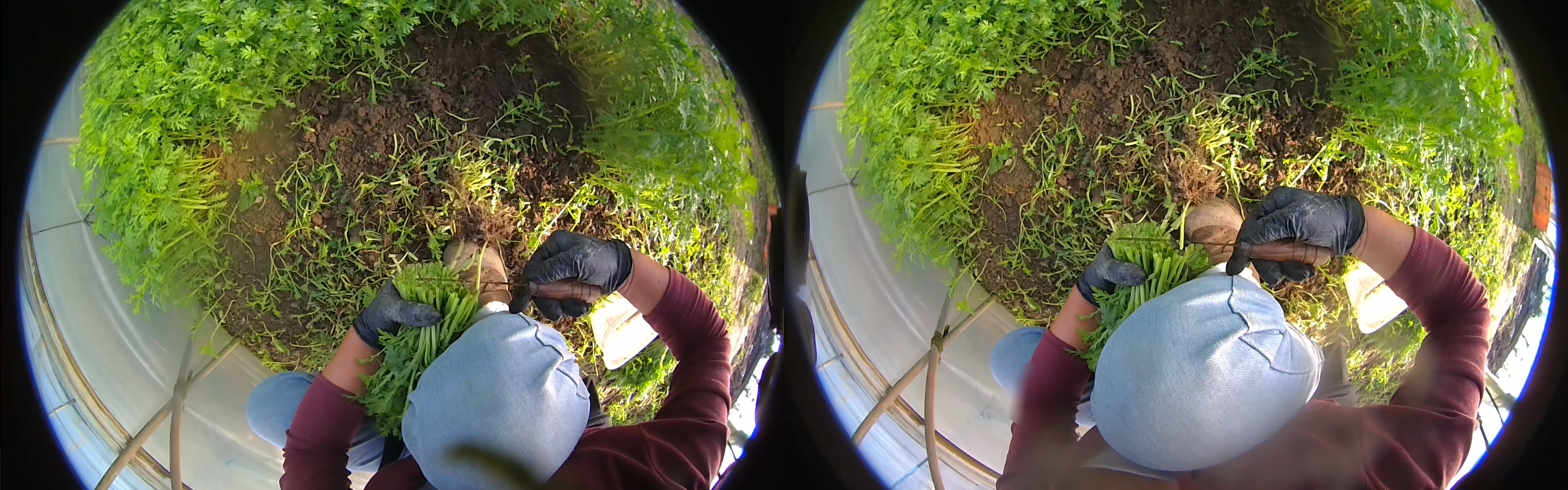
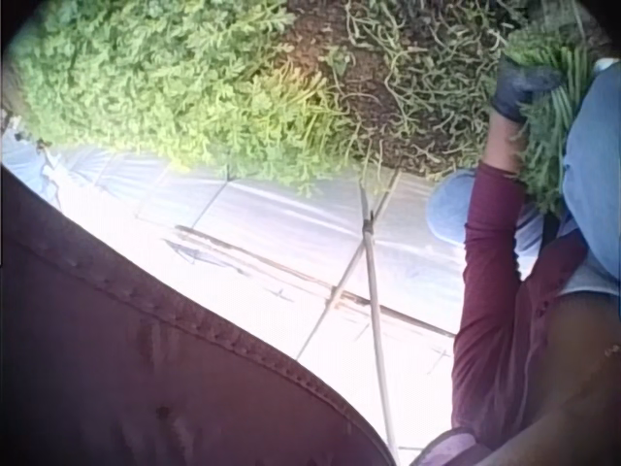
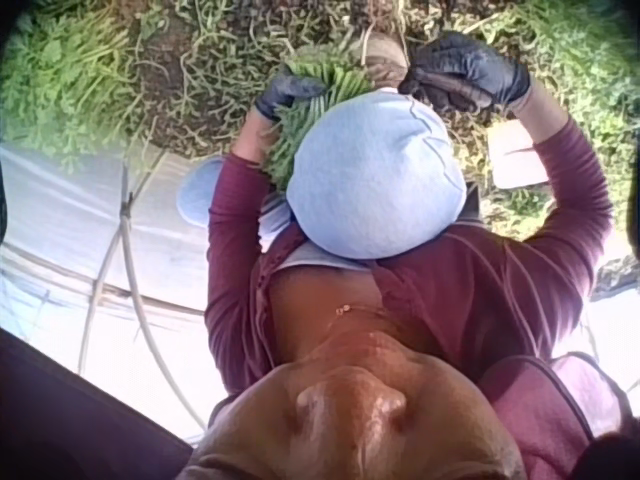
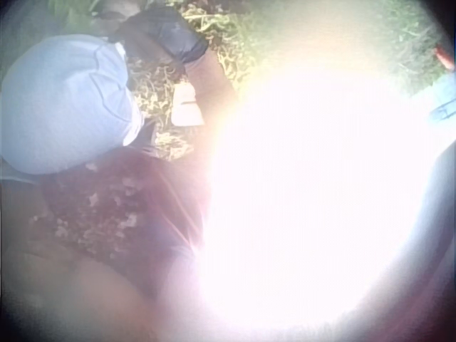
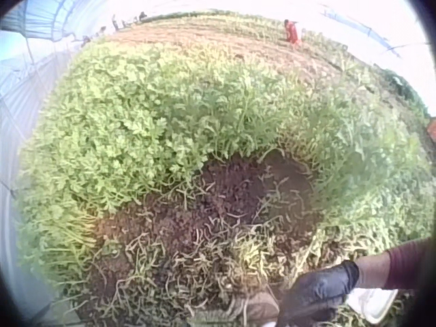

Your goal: The person harvests carrot tops by hand from a greenhouse bed, gathers them into bunches, and ties them with rubber bands. The person places the tied bunches into a white container.

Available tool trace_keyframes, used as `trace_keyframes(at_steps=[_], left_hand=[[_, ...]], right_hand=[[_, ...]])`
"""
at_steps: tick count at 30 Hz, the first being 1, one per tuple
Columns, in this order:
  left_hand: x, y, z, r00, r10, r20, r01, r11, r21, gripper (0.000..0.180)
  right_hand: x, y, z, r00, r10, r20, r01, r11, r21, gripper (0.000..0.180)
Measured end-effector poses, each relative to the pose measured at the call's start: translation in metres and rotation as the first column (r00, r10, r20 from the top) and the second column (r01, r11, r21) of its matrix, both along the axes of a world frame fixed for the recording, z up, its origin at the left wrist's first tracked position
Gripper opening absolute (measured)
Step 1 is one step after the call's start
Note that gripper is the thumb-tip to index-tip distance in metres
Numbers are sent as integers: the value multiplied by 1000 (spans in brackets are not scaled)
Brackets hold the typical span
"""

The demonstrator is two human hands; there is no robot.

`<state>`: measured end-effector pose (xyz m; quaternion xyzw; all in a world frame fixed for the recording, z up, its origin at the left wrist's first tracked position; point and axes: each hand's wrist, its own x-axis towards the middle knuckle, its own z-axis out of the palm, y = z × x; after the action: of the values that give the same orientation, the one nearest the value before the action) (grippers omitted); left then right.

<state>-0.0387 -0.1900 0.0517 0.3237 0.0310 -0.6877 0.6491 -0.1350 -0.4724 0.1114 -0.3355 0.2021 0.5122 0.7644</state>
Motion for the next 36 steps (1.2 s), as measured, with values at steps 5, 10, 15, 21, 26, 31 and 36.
trace_keyframes(at_steps=[5,10,15,21,26,31,36], left_hand=[[0,5,-5,999,-1,33,2,1000,-26,62],[-1,4,-16,1000,5,6,-4,997,-82,66],[4,6,-17,991,-110,80,114,992,-48,69],[3,7,-21,987,-144,68,151,981,-118,72],[0,16,-38,997,-57,57,65,986,-151,72],[9,44,-48,991,136,10,-135,990,-51,56],[25,84,-30,936,302,182,-312,950,29,55]], right_hand=[[-14,-9,-12,935,-329,-131,261,891,-371,37],[-34,22,-28,881,-371,294,472,740,-479,17],[-18,53,-52,276,517,810,540,614,-576,25],[-9,73,-86,314,631,709,512,517,-686,18],[-32,49,-114,775,539,329,195,291,-937,23],[-107,14,-110,911,227,345,279,278,-919,29],[-242,-29,-74,717,-174,675,662,-133,-737,25]])
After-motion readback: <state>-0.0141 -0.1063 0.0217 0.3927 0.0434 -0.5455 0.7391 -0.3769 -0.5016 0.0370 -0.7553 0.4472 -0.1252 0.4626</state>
